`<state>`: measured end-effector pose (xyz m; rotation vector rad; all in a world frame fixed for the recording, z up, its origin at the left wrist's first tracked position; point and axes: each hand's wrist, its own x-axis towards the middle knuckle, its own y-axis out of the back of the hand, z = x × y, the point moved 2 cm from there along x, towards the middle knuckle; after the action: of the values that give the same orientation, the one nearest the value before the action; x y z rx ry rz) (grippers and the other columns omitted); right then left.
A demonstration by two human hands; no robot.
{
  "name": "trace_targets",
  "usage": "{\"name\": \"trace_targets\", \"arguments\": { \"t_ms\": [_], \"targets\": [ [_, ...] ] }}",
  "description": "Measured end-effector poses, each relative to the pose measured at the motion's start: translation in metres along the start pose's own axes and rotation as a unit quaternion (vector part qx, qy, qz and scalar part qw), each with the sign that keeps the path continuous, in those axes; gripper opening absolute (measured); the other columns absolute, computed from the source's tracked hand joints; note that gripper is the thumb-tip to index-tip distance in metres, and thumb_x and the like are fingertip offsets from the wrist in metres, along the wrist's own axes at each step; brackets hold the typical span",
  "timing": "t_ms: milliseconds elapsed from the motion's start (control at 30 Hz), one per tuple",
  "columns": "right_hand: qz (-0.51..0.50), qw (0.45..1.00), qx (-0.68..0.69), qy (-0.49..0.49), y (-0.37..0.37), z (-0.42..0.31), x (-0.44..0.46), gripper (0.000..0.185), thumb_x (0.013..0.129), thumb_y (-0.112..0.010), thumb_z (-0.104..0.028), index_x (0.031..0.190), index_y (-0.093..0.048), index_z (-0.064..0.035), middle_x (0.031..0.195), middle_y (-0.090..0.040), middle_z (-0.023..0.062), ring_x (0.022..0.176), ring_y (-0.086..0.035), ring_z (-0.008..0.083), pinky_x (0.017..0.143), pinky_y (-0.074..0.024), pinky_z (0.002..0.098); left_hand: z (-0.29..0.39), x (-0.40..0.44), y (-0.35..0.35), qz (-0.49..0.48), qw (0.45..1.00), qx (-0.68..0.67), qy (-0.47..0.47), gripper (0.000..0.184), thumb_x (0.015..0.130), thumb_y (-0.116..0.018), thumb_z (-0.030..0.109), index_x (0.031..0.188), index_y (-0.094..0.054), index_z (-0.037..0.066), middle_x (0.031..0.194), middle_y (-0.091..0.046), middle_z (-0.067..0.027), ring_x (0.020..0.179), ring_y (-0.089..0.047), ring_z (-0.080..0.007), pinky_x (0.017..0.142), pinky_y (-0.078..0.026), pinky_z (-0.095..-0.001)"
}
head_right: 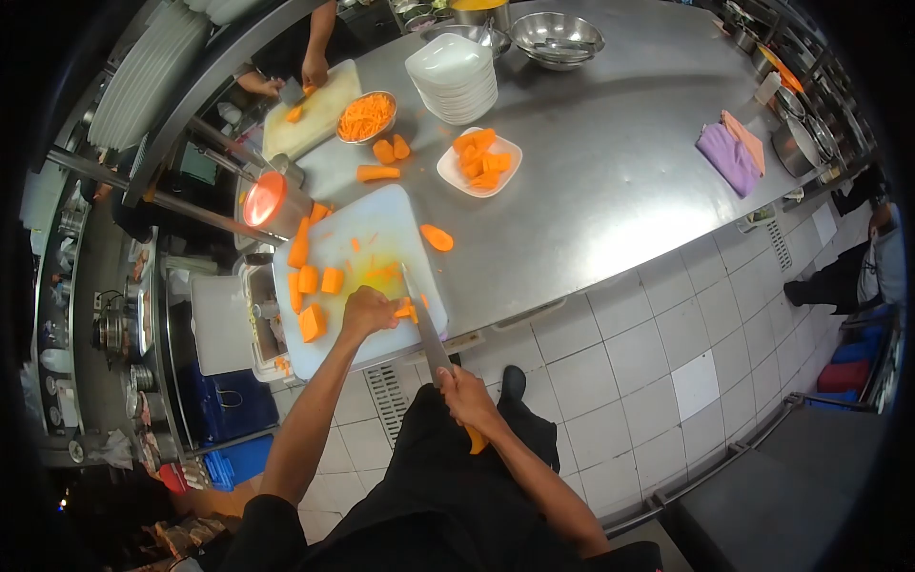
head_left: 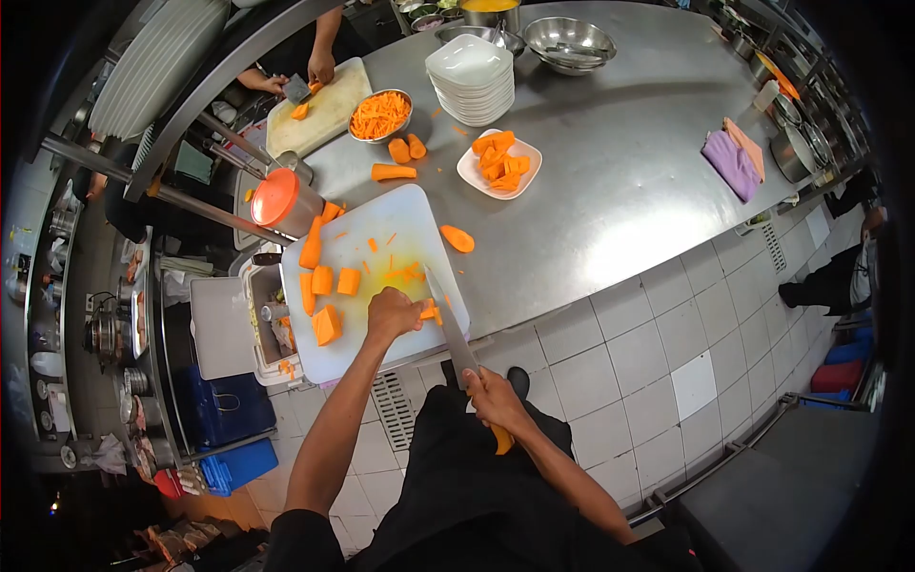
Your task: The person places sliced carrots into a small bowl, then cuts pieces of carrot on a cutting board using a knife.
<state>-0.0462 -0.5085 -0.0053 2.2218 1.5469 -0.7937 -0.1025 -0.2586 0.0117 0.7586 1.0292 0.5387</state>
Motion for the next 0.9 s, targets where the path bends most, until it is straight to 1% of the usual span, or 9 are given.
{"name": "trace_targets", "arguments": {
  "t_ms": [133, 300, 433, 500, 633, 733, 900],
  "targets": [
    [-0.011, 1.0, 0.025, -0.01, 0.004, 0.005, 0.003, 0.044, 0.105, -0.043, -0.045, 0.092, -0.05, -0.0037, 0.058, -0.045, -0.0004, 0.043, -0.046, 0.0088, 0.041, -0.0411, 0.0264, -0.001, 0.003, 0.001, -0.006, 1.0, -0.019, 0.011, 0.043, 0.087, -0.07, 0.042, 0.058, -0.069, 0.01, 0.058, -0.069, -0.0001, 0.052, -0.064, -0.0107, 0.064, -0.054, -0.0298],
    [-0.026, 0.998, 0.031, -0.05, 0.006, 0.008, 0.001, 0.044, 0.105, -0.044, -0.046, 0.092, -0.049, -0.0048, 0.059, -0.045, -0.0012, 0.045, -0.046, 0.0078, 0.042, -0.0421, 0.0257, 0.002, -0.003, 0.002, -0.006, 1.0, -0.026, 0.014, 0.041, 0.087, -0.071, 0.039, 0.059, -0.069, 0.01, 0.057, -0.069, -0.0005, 0.052, -0.063, -0.0095, 0.063, -0.053, -0.0291],
    [-0.036, 0.998, 0.027, -0.046, 0.004, 0.008, -0.001, 0.045, 0.105, -0.044, -0.048, 0.091, -0.049, -0.0047, 0.06, -0.045, -0.0007, 0.045, -0.047, 0.0079, 0.042, -0.0425, 0.0256, -0.001, -0.002, 0.0, -0.014, 0.999, -0.035, 0.034, 0.039, 0.087, -0.071, 0.038, 0.06, -0.069, 0.01, 0.057, -0.069, -0.0006, 0.052, -0.063, -0.0092, 0.063, -0.053, -0.029],
    [-0.024, 0.999, 0.012, -0.046, 0.006, -0.001, -0.005, 0.045, 0.105, -0.044, -0.047, 0.091, -0.048, -0.0047, 0.059, -0.045, -0.0001, 0.045, -0.047, 0.0081, 0.042, -0.0425, 0.0257, 0.0, -0.003, 0.001, -0.012, 0.999, -0.03, 0.018, 0.04, 0.087, -0.071, 0.039, 0.06, -0.069, 0.01, 0.058, -0.069, -0.0008, 0.053, -0.064, -0.009, 0.063, -0.053, -0.0288],
    [-0.022, 0.999, 0.007, -0.049, 0.004, 0.004, -0.002, 0.044, 0.105, -0.045, -0.047, 0.09, -0.047, -0.005, 0.059, -0.045, 0.0003, 0.045, -0.047, 0.0084, 0.042, -0.0426, 0.0258, -0.001, -0.001, -0.001, -0.015, 0.999, -0.028, 0.021, 0.04, 0.088, -0.071, 0.039, 0.06, -0.068, 0.01, 0.058, -0.069, -0.0012, 0.053, -0.064, -0.0085, 0.063, -0.053, -0.0286],
    [-0.029, 0.997, 0.026, -0.061, 0.002, 0.005, 0.006, 0.043, 0.105, -0.045, -0.046, 0.089, -0.046, -0.0059, 0.059, -0.044, -0.0001, 0.045, -0.046, 0.0083, 0.041, -0.042, 0.0261, 0.002, -0.003, 0.002, -0.017, 0.999, -0.029, 0.026, 0.041, 0.088, -0.071, 0.039, 0.06, -0.068, 0.01, 0.058, -0.069, -0.0009, 0.053, -0.064, -0.0082, 0.063, -0.053, -0.0284],
    [-0.065, 0.994, 0.074, -0.047, 0.004, 0.008, 0.017, 0.04, 0.105, -0.044, -0.045, 0.091, -0.045, -0.0067, 0.058, -0.04, -0.0017, 0.042, -0.04, 0.0073, 0.039, -0.0381, 0.0262, 0.001, 0.0, 0.002, -0.017, 0.998, -0.049, 0.028, 0.037, 0.087, -0.071, 0.036, 0.061, -0.068, 0.009, 0.056, -0.068, -0.0007, 0.051, -0.063, -0.0083, 0.063, -0.053, -0.0279]
  ]
}}
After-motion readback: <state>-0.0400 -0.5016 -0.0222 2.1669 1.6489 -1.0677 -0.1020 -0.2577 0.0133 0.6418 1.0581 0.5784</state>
